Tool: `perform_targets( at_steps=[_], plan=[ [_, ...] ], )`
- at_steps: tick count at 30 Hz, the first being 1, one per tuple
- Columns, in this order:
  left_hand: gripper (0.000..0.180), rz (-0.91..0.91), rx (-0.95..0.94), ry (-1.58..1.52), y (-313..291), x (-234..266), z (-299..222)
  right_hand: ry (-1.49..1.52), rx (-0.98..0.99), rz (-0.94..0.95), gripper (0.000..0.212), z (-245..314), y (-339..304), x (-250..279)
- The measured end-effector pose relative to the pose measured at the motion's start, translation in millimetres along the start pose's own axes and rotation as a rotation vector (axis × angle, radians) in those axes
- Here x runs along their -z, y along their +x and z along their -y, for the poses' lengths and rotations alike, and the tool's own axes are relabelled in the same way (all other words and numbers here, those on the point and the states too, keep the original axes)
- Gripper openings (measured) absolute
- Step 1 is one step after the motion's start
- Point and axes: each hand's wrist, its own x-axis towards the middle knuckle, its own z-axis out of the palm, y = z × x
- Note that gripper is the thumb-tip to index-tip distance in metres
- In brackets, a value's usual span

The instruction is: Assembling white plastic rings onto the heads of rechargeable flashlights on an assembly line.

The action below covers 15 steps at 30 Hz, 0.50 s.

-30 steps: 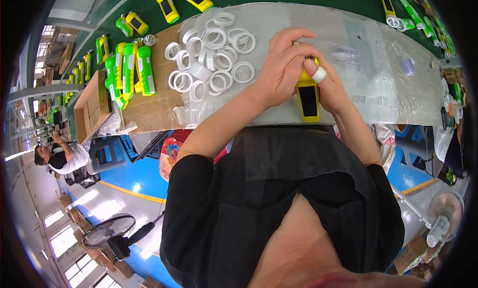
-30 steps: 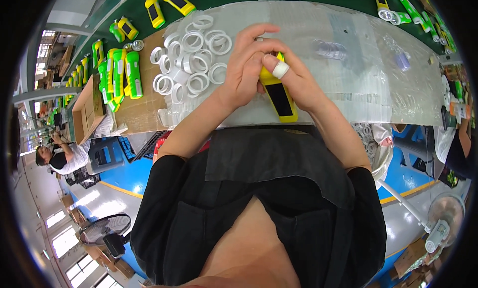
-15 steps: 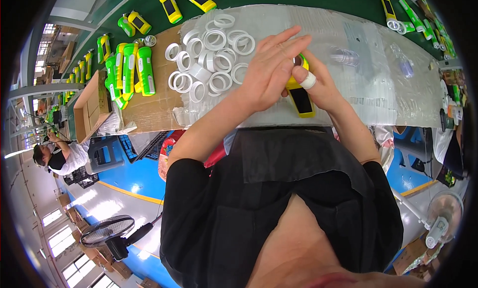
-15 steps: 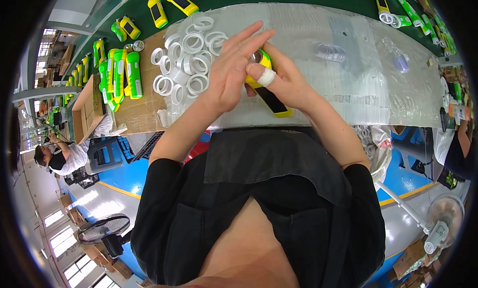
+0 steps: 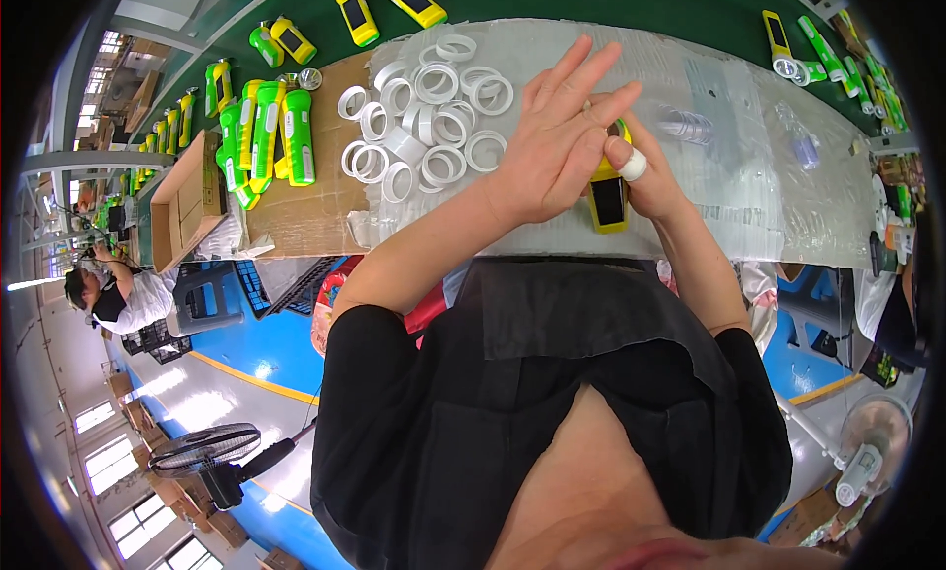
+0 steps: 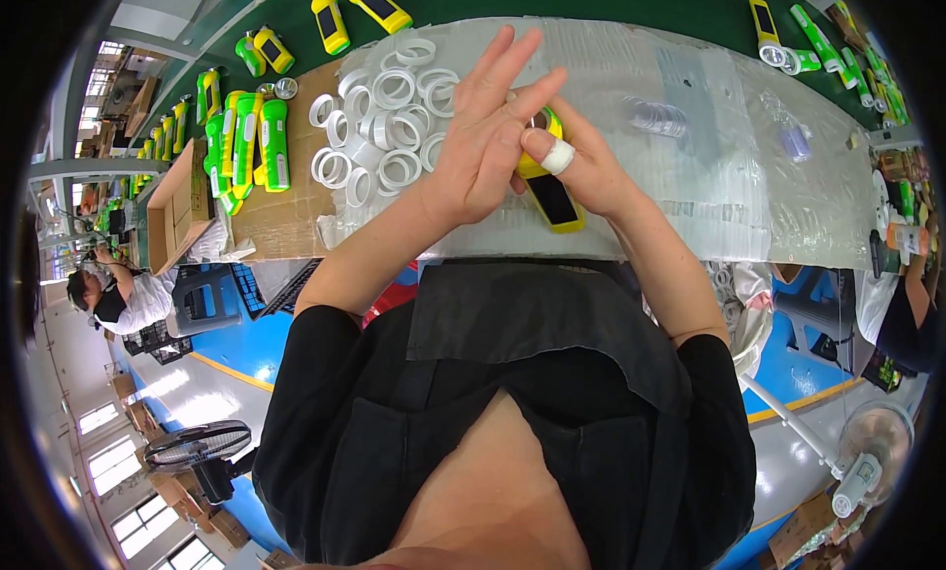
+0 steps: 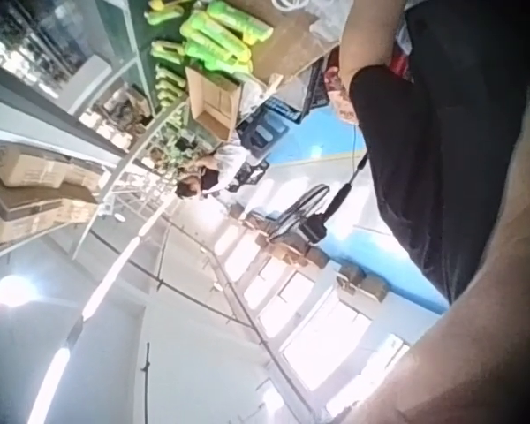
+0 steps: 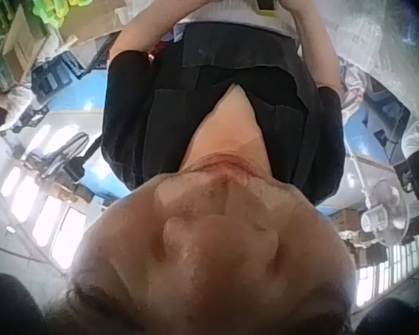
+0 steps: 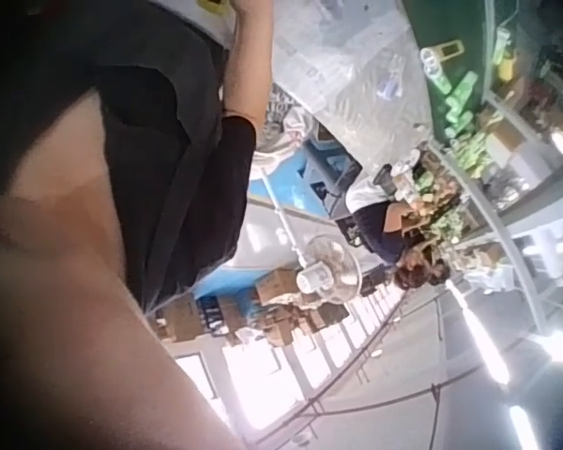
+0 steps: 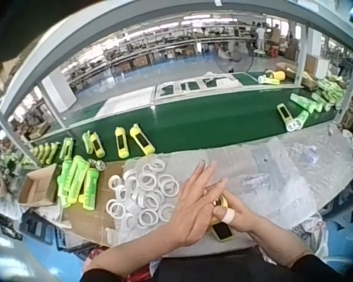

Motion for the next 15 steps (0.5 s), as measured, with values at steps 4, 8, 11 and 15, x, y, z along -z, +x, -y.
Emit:
perform_targets(
  at_steps=[4,8,11,15],
  plan=[
    [0.043,-0.213,0.222,-0.057,12.1,14.1,12.8,0.105,0.090,-0.078,0.044,9.2,17.3,13.2],
    [0.047,0.073,0.241,0.408,-11.1,48.1,55.0,-0.036,0.052,-0.215,0.060,-3.0,26.7,28.0],
    [0.050,0.384,0.364,0.599,-26.8,56.3,62.9,-0.010,0.085,-0.144,0.036,-3.7,25.1,27.7],
    [0.040,0.349,0.288,0.502,-23.2,57.7,67.3,-0.042,0.079,-0.117,0.036,-0.2,24.0,24.9]
  ],
)
